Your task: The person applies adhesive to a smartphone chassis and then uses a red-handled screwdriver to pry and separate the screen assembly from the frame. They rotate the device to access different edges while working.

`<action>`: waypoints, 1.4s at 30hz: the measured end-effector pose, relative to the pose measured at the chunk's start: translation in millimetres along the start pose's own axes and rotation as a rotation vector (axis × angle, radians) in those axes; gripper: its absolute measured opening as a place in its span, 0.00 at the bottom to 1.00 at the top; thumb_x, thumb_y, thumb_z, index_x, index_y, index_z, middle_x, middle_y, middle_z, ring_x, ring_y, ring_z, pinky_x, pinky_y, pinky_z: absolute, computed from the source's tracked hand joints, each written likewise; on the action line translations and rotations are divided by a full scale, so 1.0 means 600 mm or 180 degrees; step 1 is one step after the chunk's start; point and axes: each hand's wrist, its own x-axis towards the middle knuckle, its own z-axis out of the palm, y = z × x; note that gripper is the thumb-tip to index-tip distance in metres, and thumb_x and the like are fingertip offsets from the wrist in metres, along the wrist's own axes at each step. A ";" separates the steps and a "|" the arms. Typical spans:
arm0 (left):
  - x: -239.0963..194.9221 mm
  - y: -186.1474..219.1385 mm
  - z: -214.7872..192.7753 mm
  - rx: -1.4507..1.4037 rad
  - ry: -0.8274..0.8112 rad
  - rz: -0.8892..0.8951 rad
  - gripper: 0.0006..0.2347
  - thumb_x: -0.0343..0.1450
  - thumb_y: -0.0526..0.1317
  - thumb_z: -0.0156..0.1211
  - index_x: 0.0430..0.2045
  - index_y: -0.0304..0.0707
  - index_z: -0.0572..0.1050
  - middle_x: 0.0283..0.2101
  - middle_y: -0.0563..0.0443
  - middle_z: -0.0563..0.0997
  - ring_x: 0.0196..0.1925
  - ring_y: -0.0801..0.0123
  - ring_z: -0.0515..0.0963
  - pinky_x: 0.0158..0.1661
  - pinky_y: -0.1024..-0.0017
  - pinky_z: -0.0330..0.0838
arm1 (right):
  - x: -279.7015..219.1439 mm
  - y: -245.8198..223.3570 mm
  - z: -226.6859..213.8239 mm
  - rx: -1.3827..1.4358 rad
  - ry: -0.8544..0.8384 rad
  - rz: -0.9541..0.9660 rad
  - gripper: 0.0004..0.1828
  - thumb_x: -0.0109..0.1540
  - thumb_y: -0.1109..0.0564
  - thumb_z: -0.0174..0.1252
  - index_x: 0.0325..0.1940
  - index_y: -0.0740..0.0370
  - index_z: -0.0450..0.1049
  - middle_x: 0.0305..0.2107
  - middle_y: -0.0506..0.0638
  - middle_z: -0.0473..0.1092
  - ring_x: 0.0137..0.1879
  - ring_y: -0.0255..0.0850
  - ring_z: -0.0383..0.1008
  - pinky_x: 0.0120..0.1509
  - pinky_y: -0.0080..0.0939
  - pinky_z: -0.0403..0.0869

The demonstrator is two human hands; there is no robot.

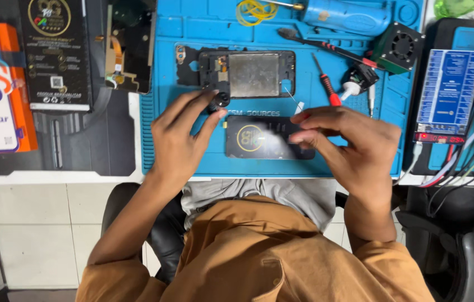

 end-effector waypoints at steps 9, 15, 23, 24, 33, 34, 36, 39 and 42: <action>-0.044 -0.021 0.004 0.0167 0.0061 -0.0099 0.11 0.71 0.37 0.73 0.43 0.33 0.80 0.44 0.48 0.83 0.40 0.57 0.84 0.39 0.66 0.79 | 0.065 -0.046 0.035 0.1380 -0.0402 0.0176 0.10 0.67 0.61 0.56 0.45 0.73 0.76 0.40 0.62 0.76 0.47 0.46 0.83 0.50 0.37 0.84; -0.042 -0.019 0.004 0.0165 0.0072 -0.0118 0.12 0.70 0.37 0.74 0.43 0.34 0.79 0.43 0.49 0.82 0.41 0.58 0.83 0.40 0.66 0.79 | 0.063 -0.028 0.068 0.1171 0.0253 -0.0244 0.08 0.69 0.62 0.61 0.42 0.73 0.77 0.33 0.57 0.75 0.34 0.39 0.81 0.37 0.30 0.79; -0.044 -0.023 0.005 0.0093 0.0046 -0.0116 0.12 0.70 0.37 0.74 0.44 0.33 0.79 0.45 0.50 0.81 0.42 0.61 0.83 0.41 0.68 0.79 | 0.066 -0.005 0.097 0.0352 0.0344 -0.0825 0.04 0.69 0.67 0.64 0.42 0.72 0.76 0.33 0.56 0.75 0.34 0.38 0.79 0.36 0.30 0.74; -0.044 -0.023 0.005 0.0071 0.0040 -0.0111 0.12 0.70 0.37 0.73 0.44 0.33 0.79 0.45 0.50 0.81 0.42 0.61 0.83 0.41 0.68 0.79 | 0.066 -0.006 0.098 0.0292 0.0341 -0.0807 0.04 0.68 0.67 0.65 0.41 0.73 0.76 0.32 0.56 0.75 0.34 0.38 0.79 0.34 0.30 0.73; -0.044 -0.023 0.006 0.0107 0.0049 -0.0147 0.12 0.70 0.37 0.74 0.44 0.33 0.80 0.44 0.51 0.81 0.42 0.62 0.83 0.41 0.68 0.79 | 0.064 -0.001 0.101 0.0186 0.0154 -0.0783 0.07 0.69 0.63 0.66 0.43 0.71 0.77 0.34 0.55 0.76 0.34 0.36 0.78 0.32 0.29 0.70; -0.044 -0.023 0.006 0.0105 0.0047 -0.0145 0.12 0.70 0.37 0.73 0.44 0.34 0.80 0.44 0.51 0.81 0.42 0.62 0.83 0.41 0.68 0.79 | 0.064 0.000 0.101 0.0176 0.0145 -0.0777 0.07 0.69 0.63 0.66 0.43 0.71 0.77 0.33 0.55 0.76 0.34 0.36 0.78 0.32 0.29 0.70; -0.044 -0.023 0.005 0.0097 0.0040 -0.0144 0.12 0.70 0.37 0.73 0.44 0.34 0.80 0.45 0.51 0.81 0.42 0.62 0.83 0.41 0.68 0.79 | 0.064 0.000 0.101 0.0174 0.0147 -0.0767 0.07 0.67 0.63 0.66 0.42 0.71 0.76 0.32 0.55 0.75 0.33 0.36 0.78 0.31 0.28 0.68; -0.043 -0.023 0.005 0.0095 0.0042 -0.0137 0.12 0.70 0.37 0.73 0.44 0.34 0.80 0.45 0.51 0.81 0.42 0.62 0.83 0.41 0.68 0.79 | 0.067 0.000 0.102 0.0168 0.0116 -0.0772 0.05 0.69 0.65 0.66 0.43 0.71 0.77 0.33 0.55 0.76 0.33 0.36 0.78 0.31 0.28 0.68; -0.043 -0.022 0.005 0.0106 0.0053 -0.0136 0.12 0.70 0.38 0.73 0.44 0.34 0.80 0.45 0.51 0.81 0.42 0.61 0.83 0.41 0.68 0.79 | 0.067 0.001 0.102 0.0205 0.0060 -0.0750 0.04 0.70 0.67 0.64 0.44 0.72 0.76 0.34 0.55 0.76 0.34 0.36 0.78 0.34 0.29 0.71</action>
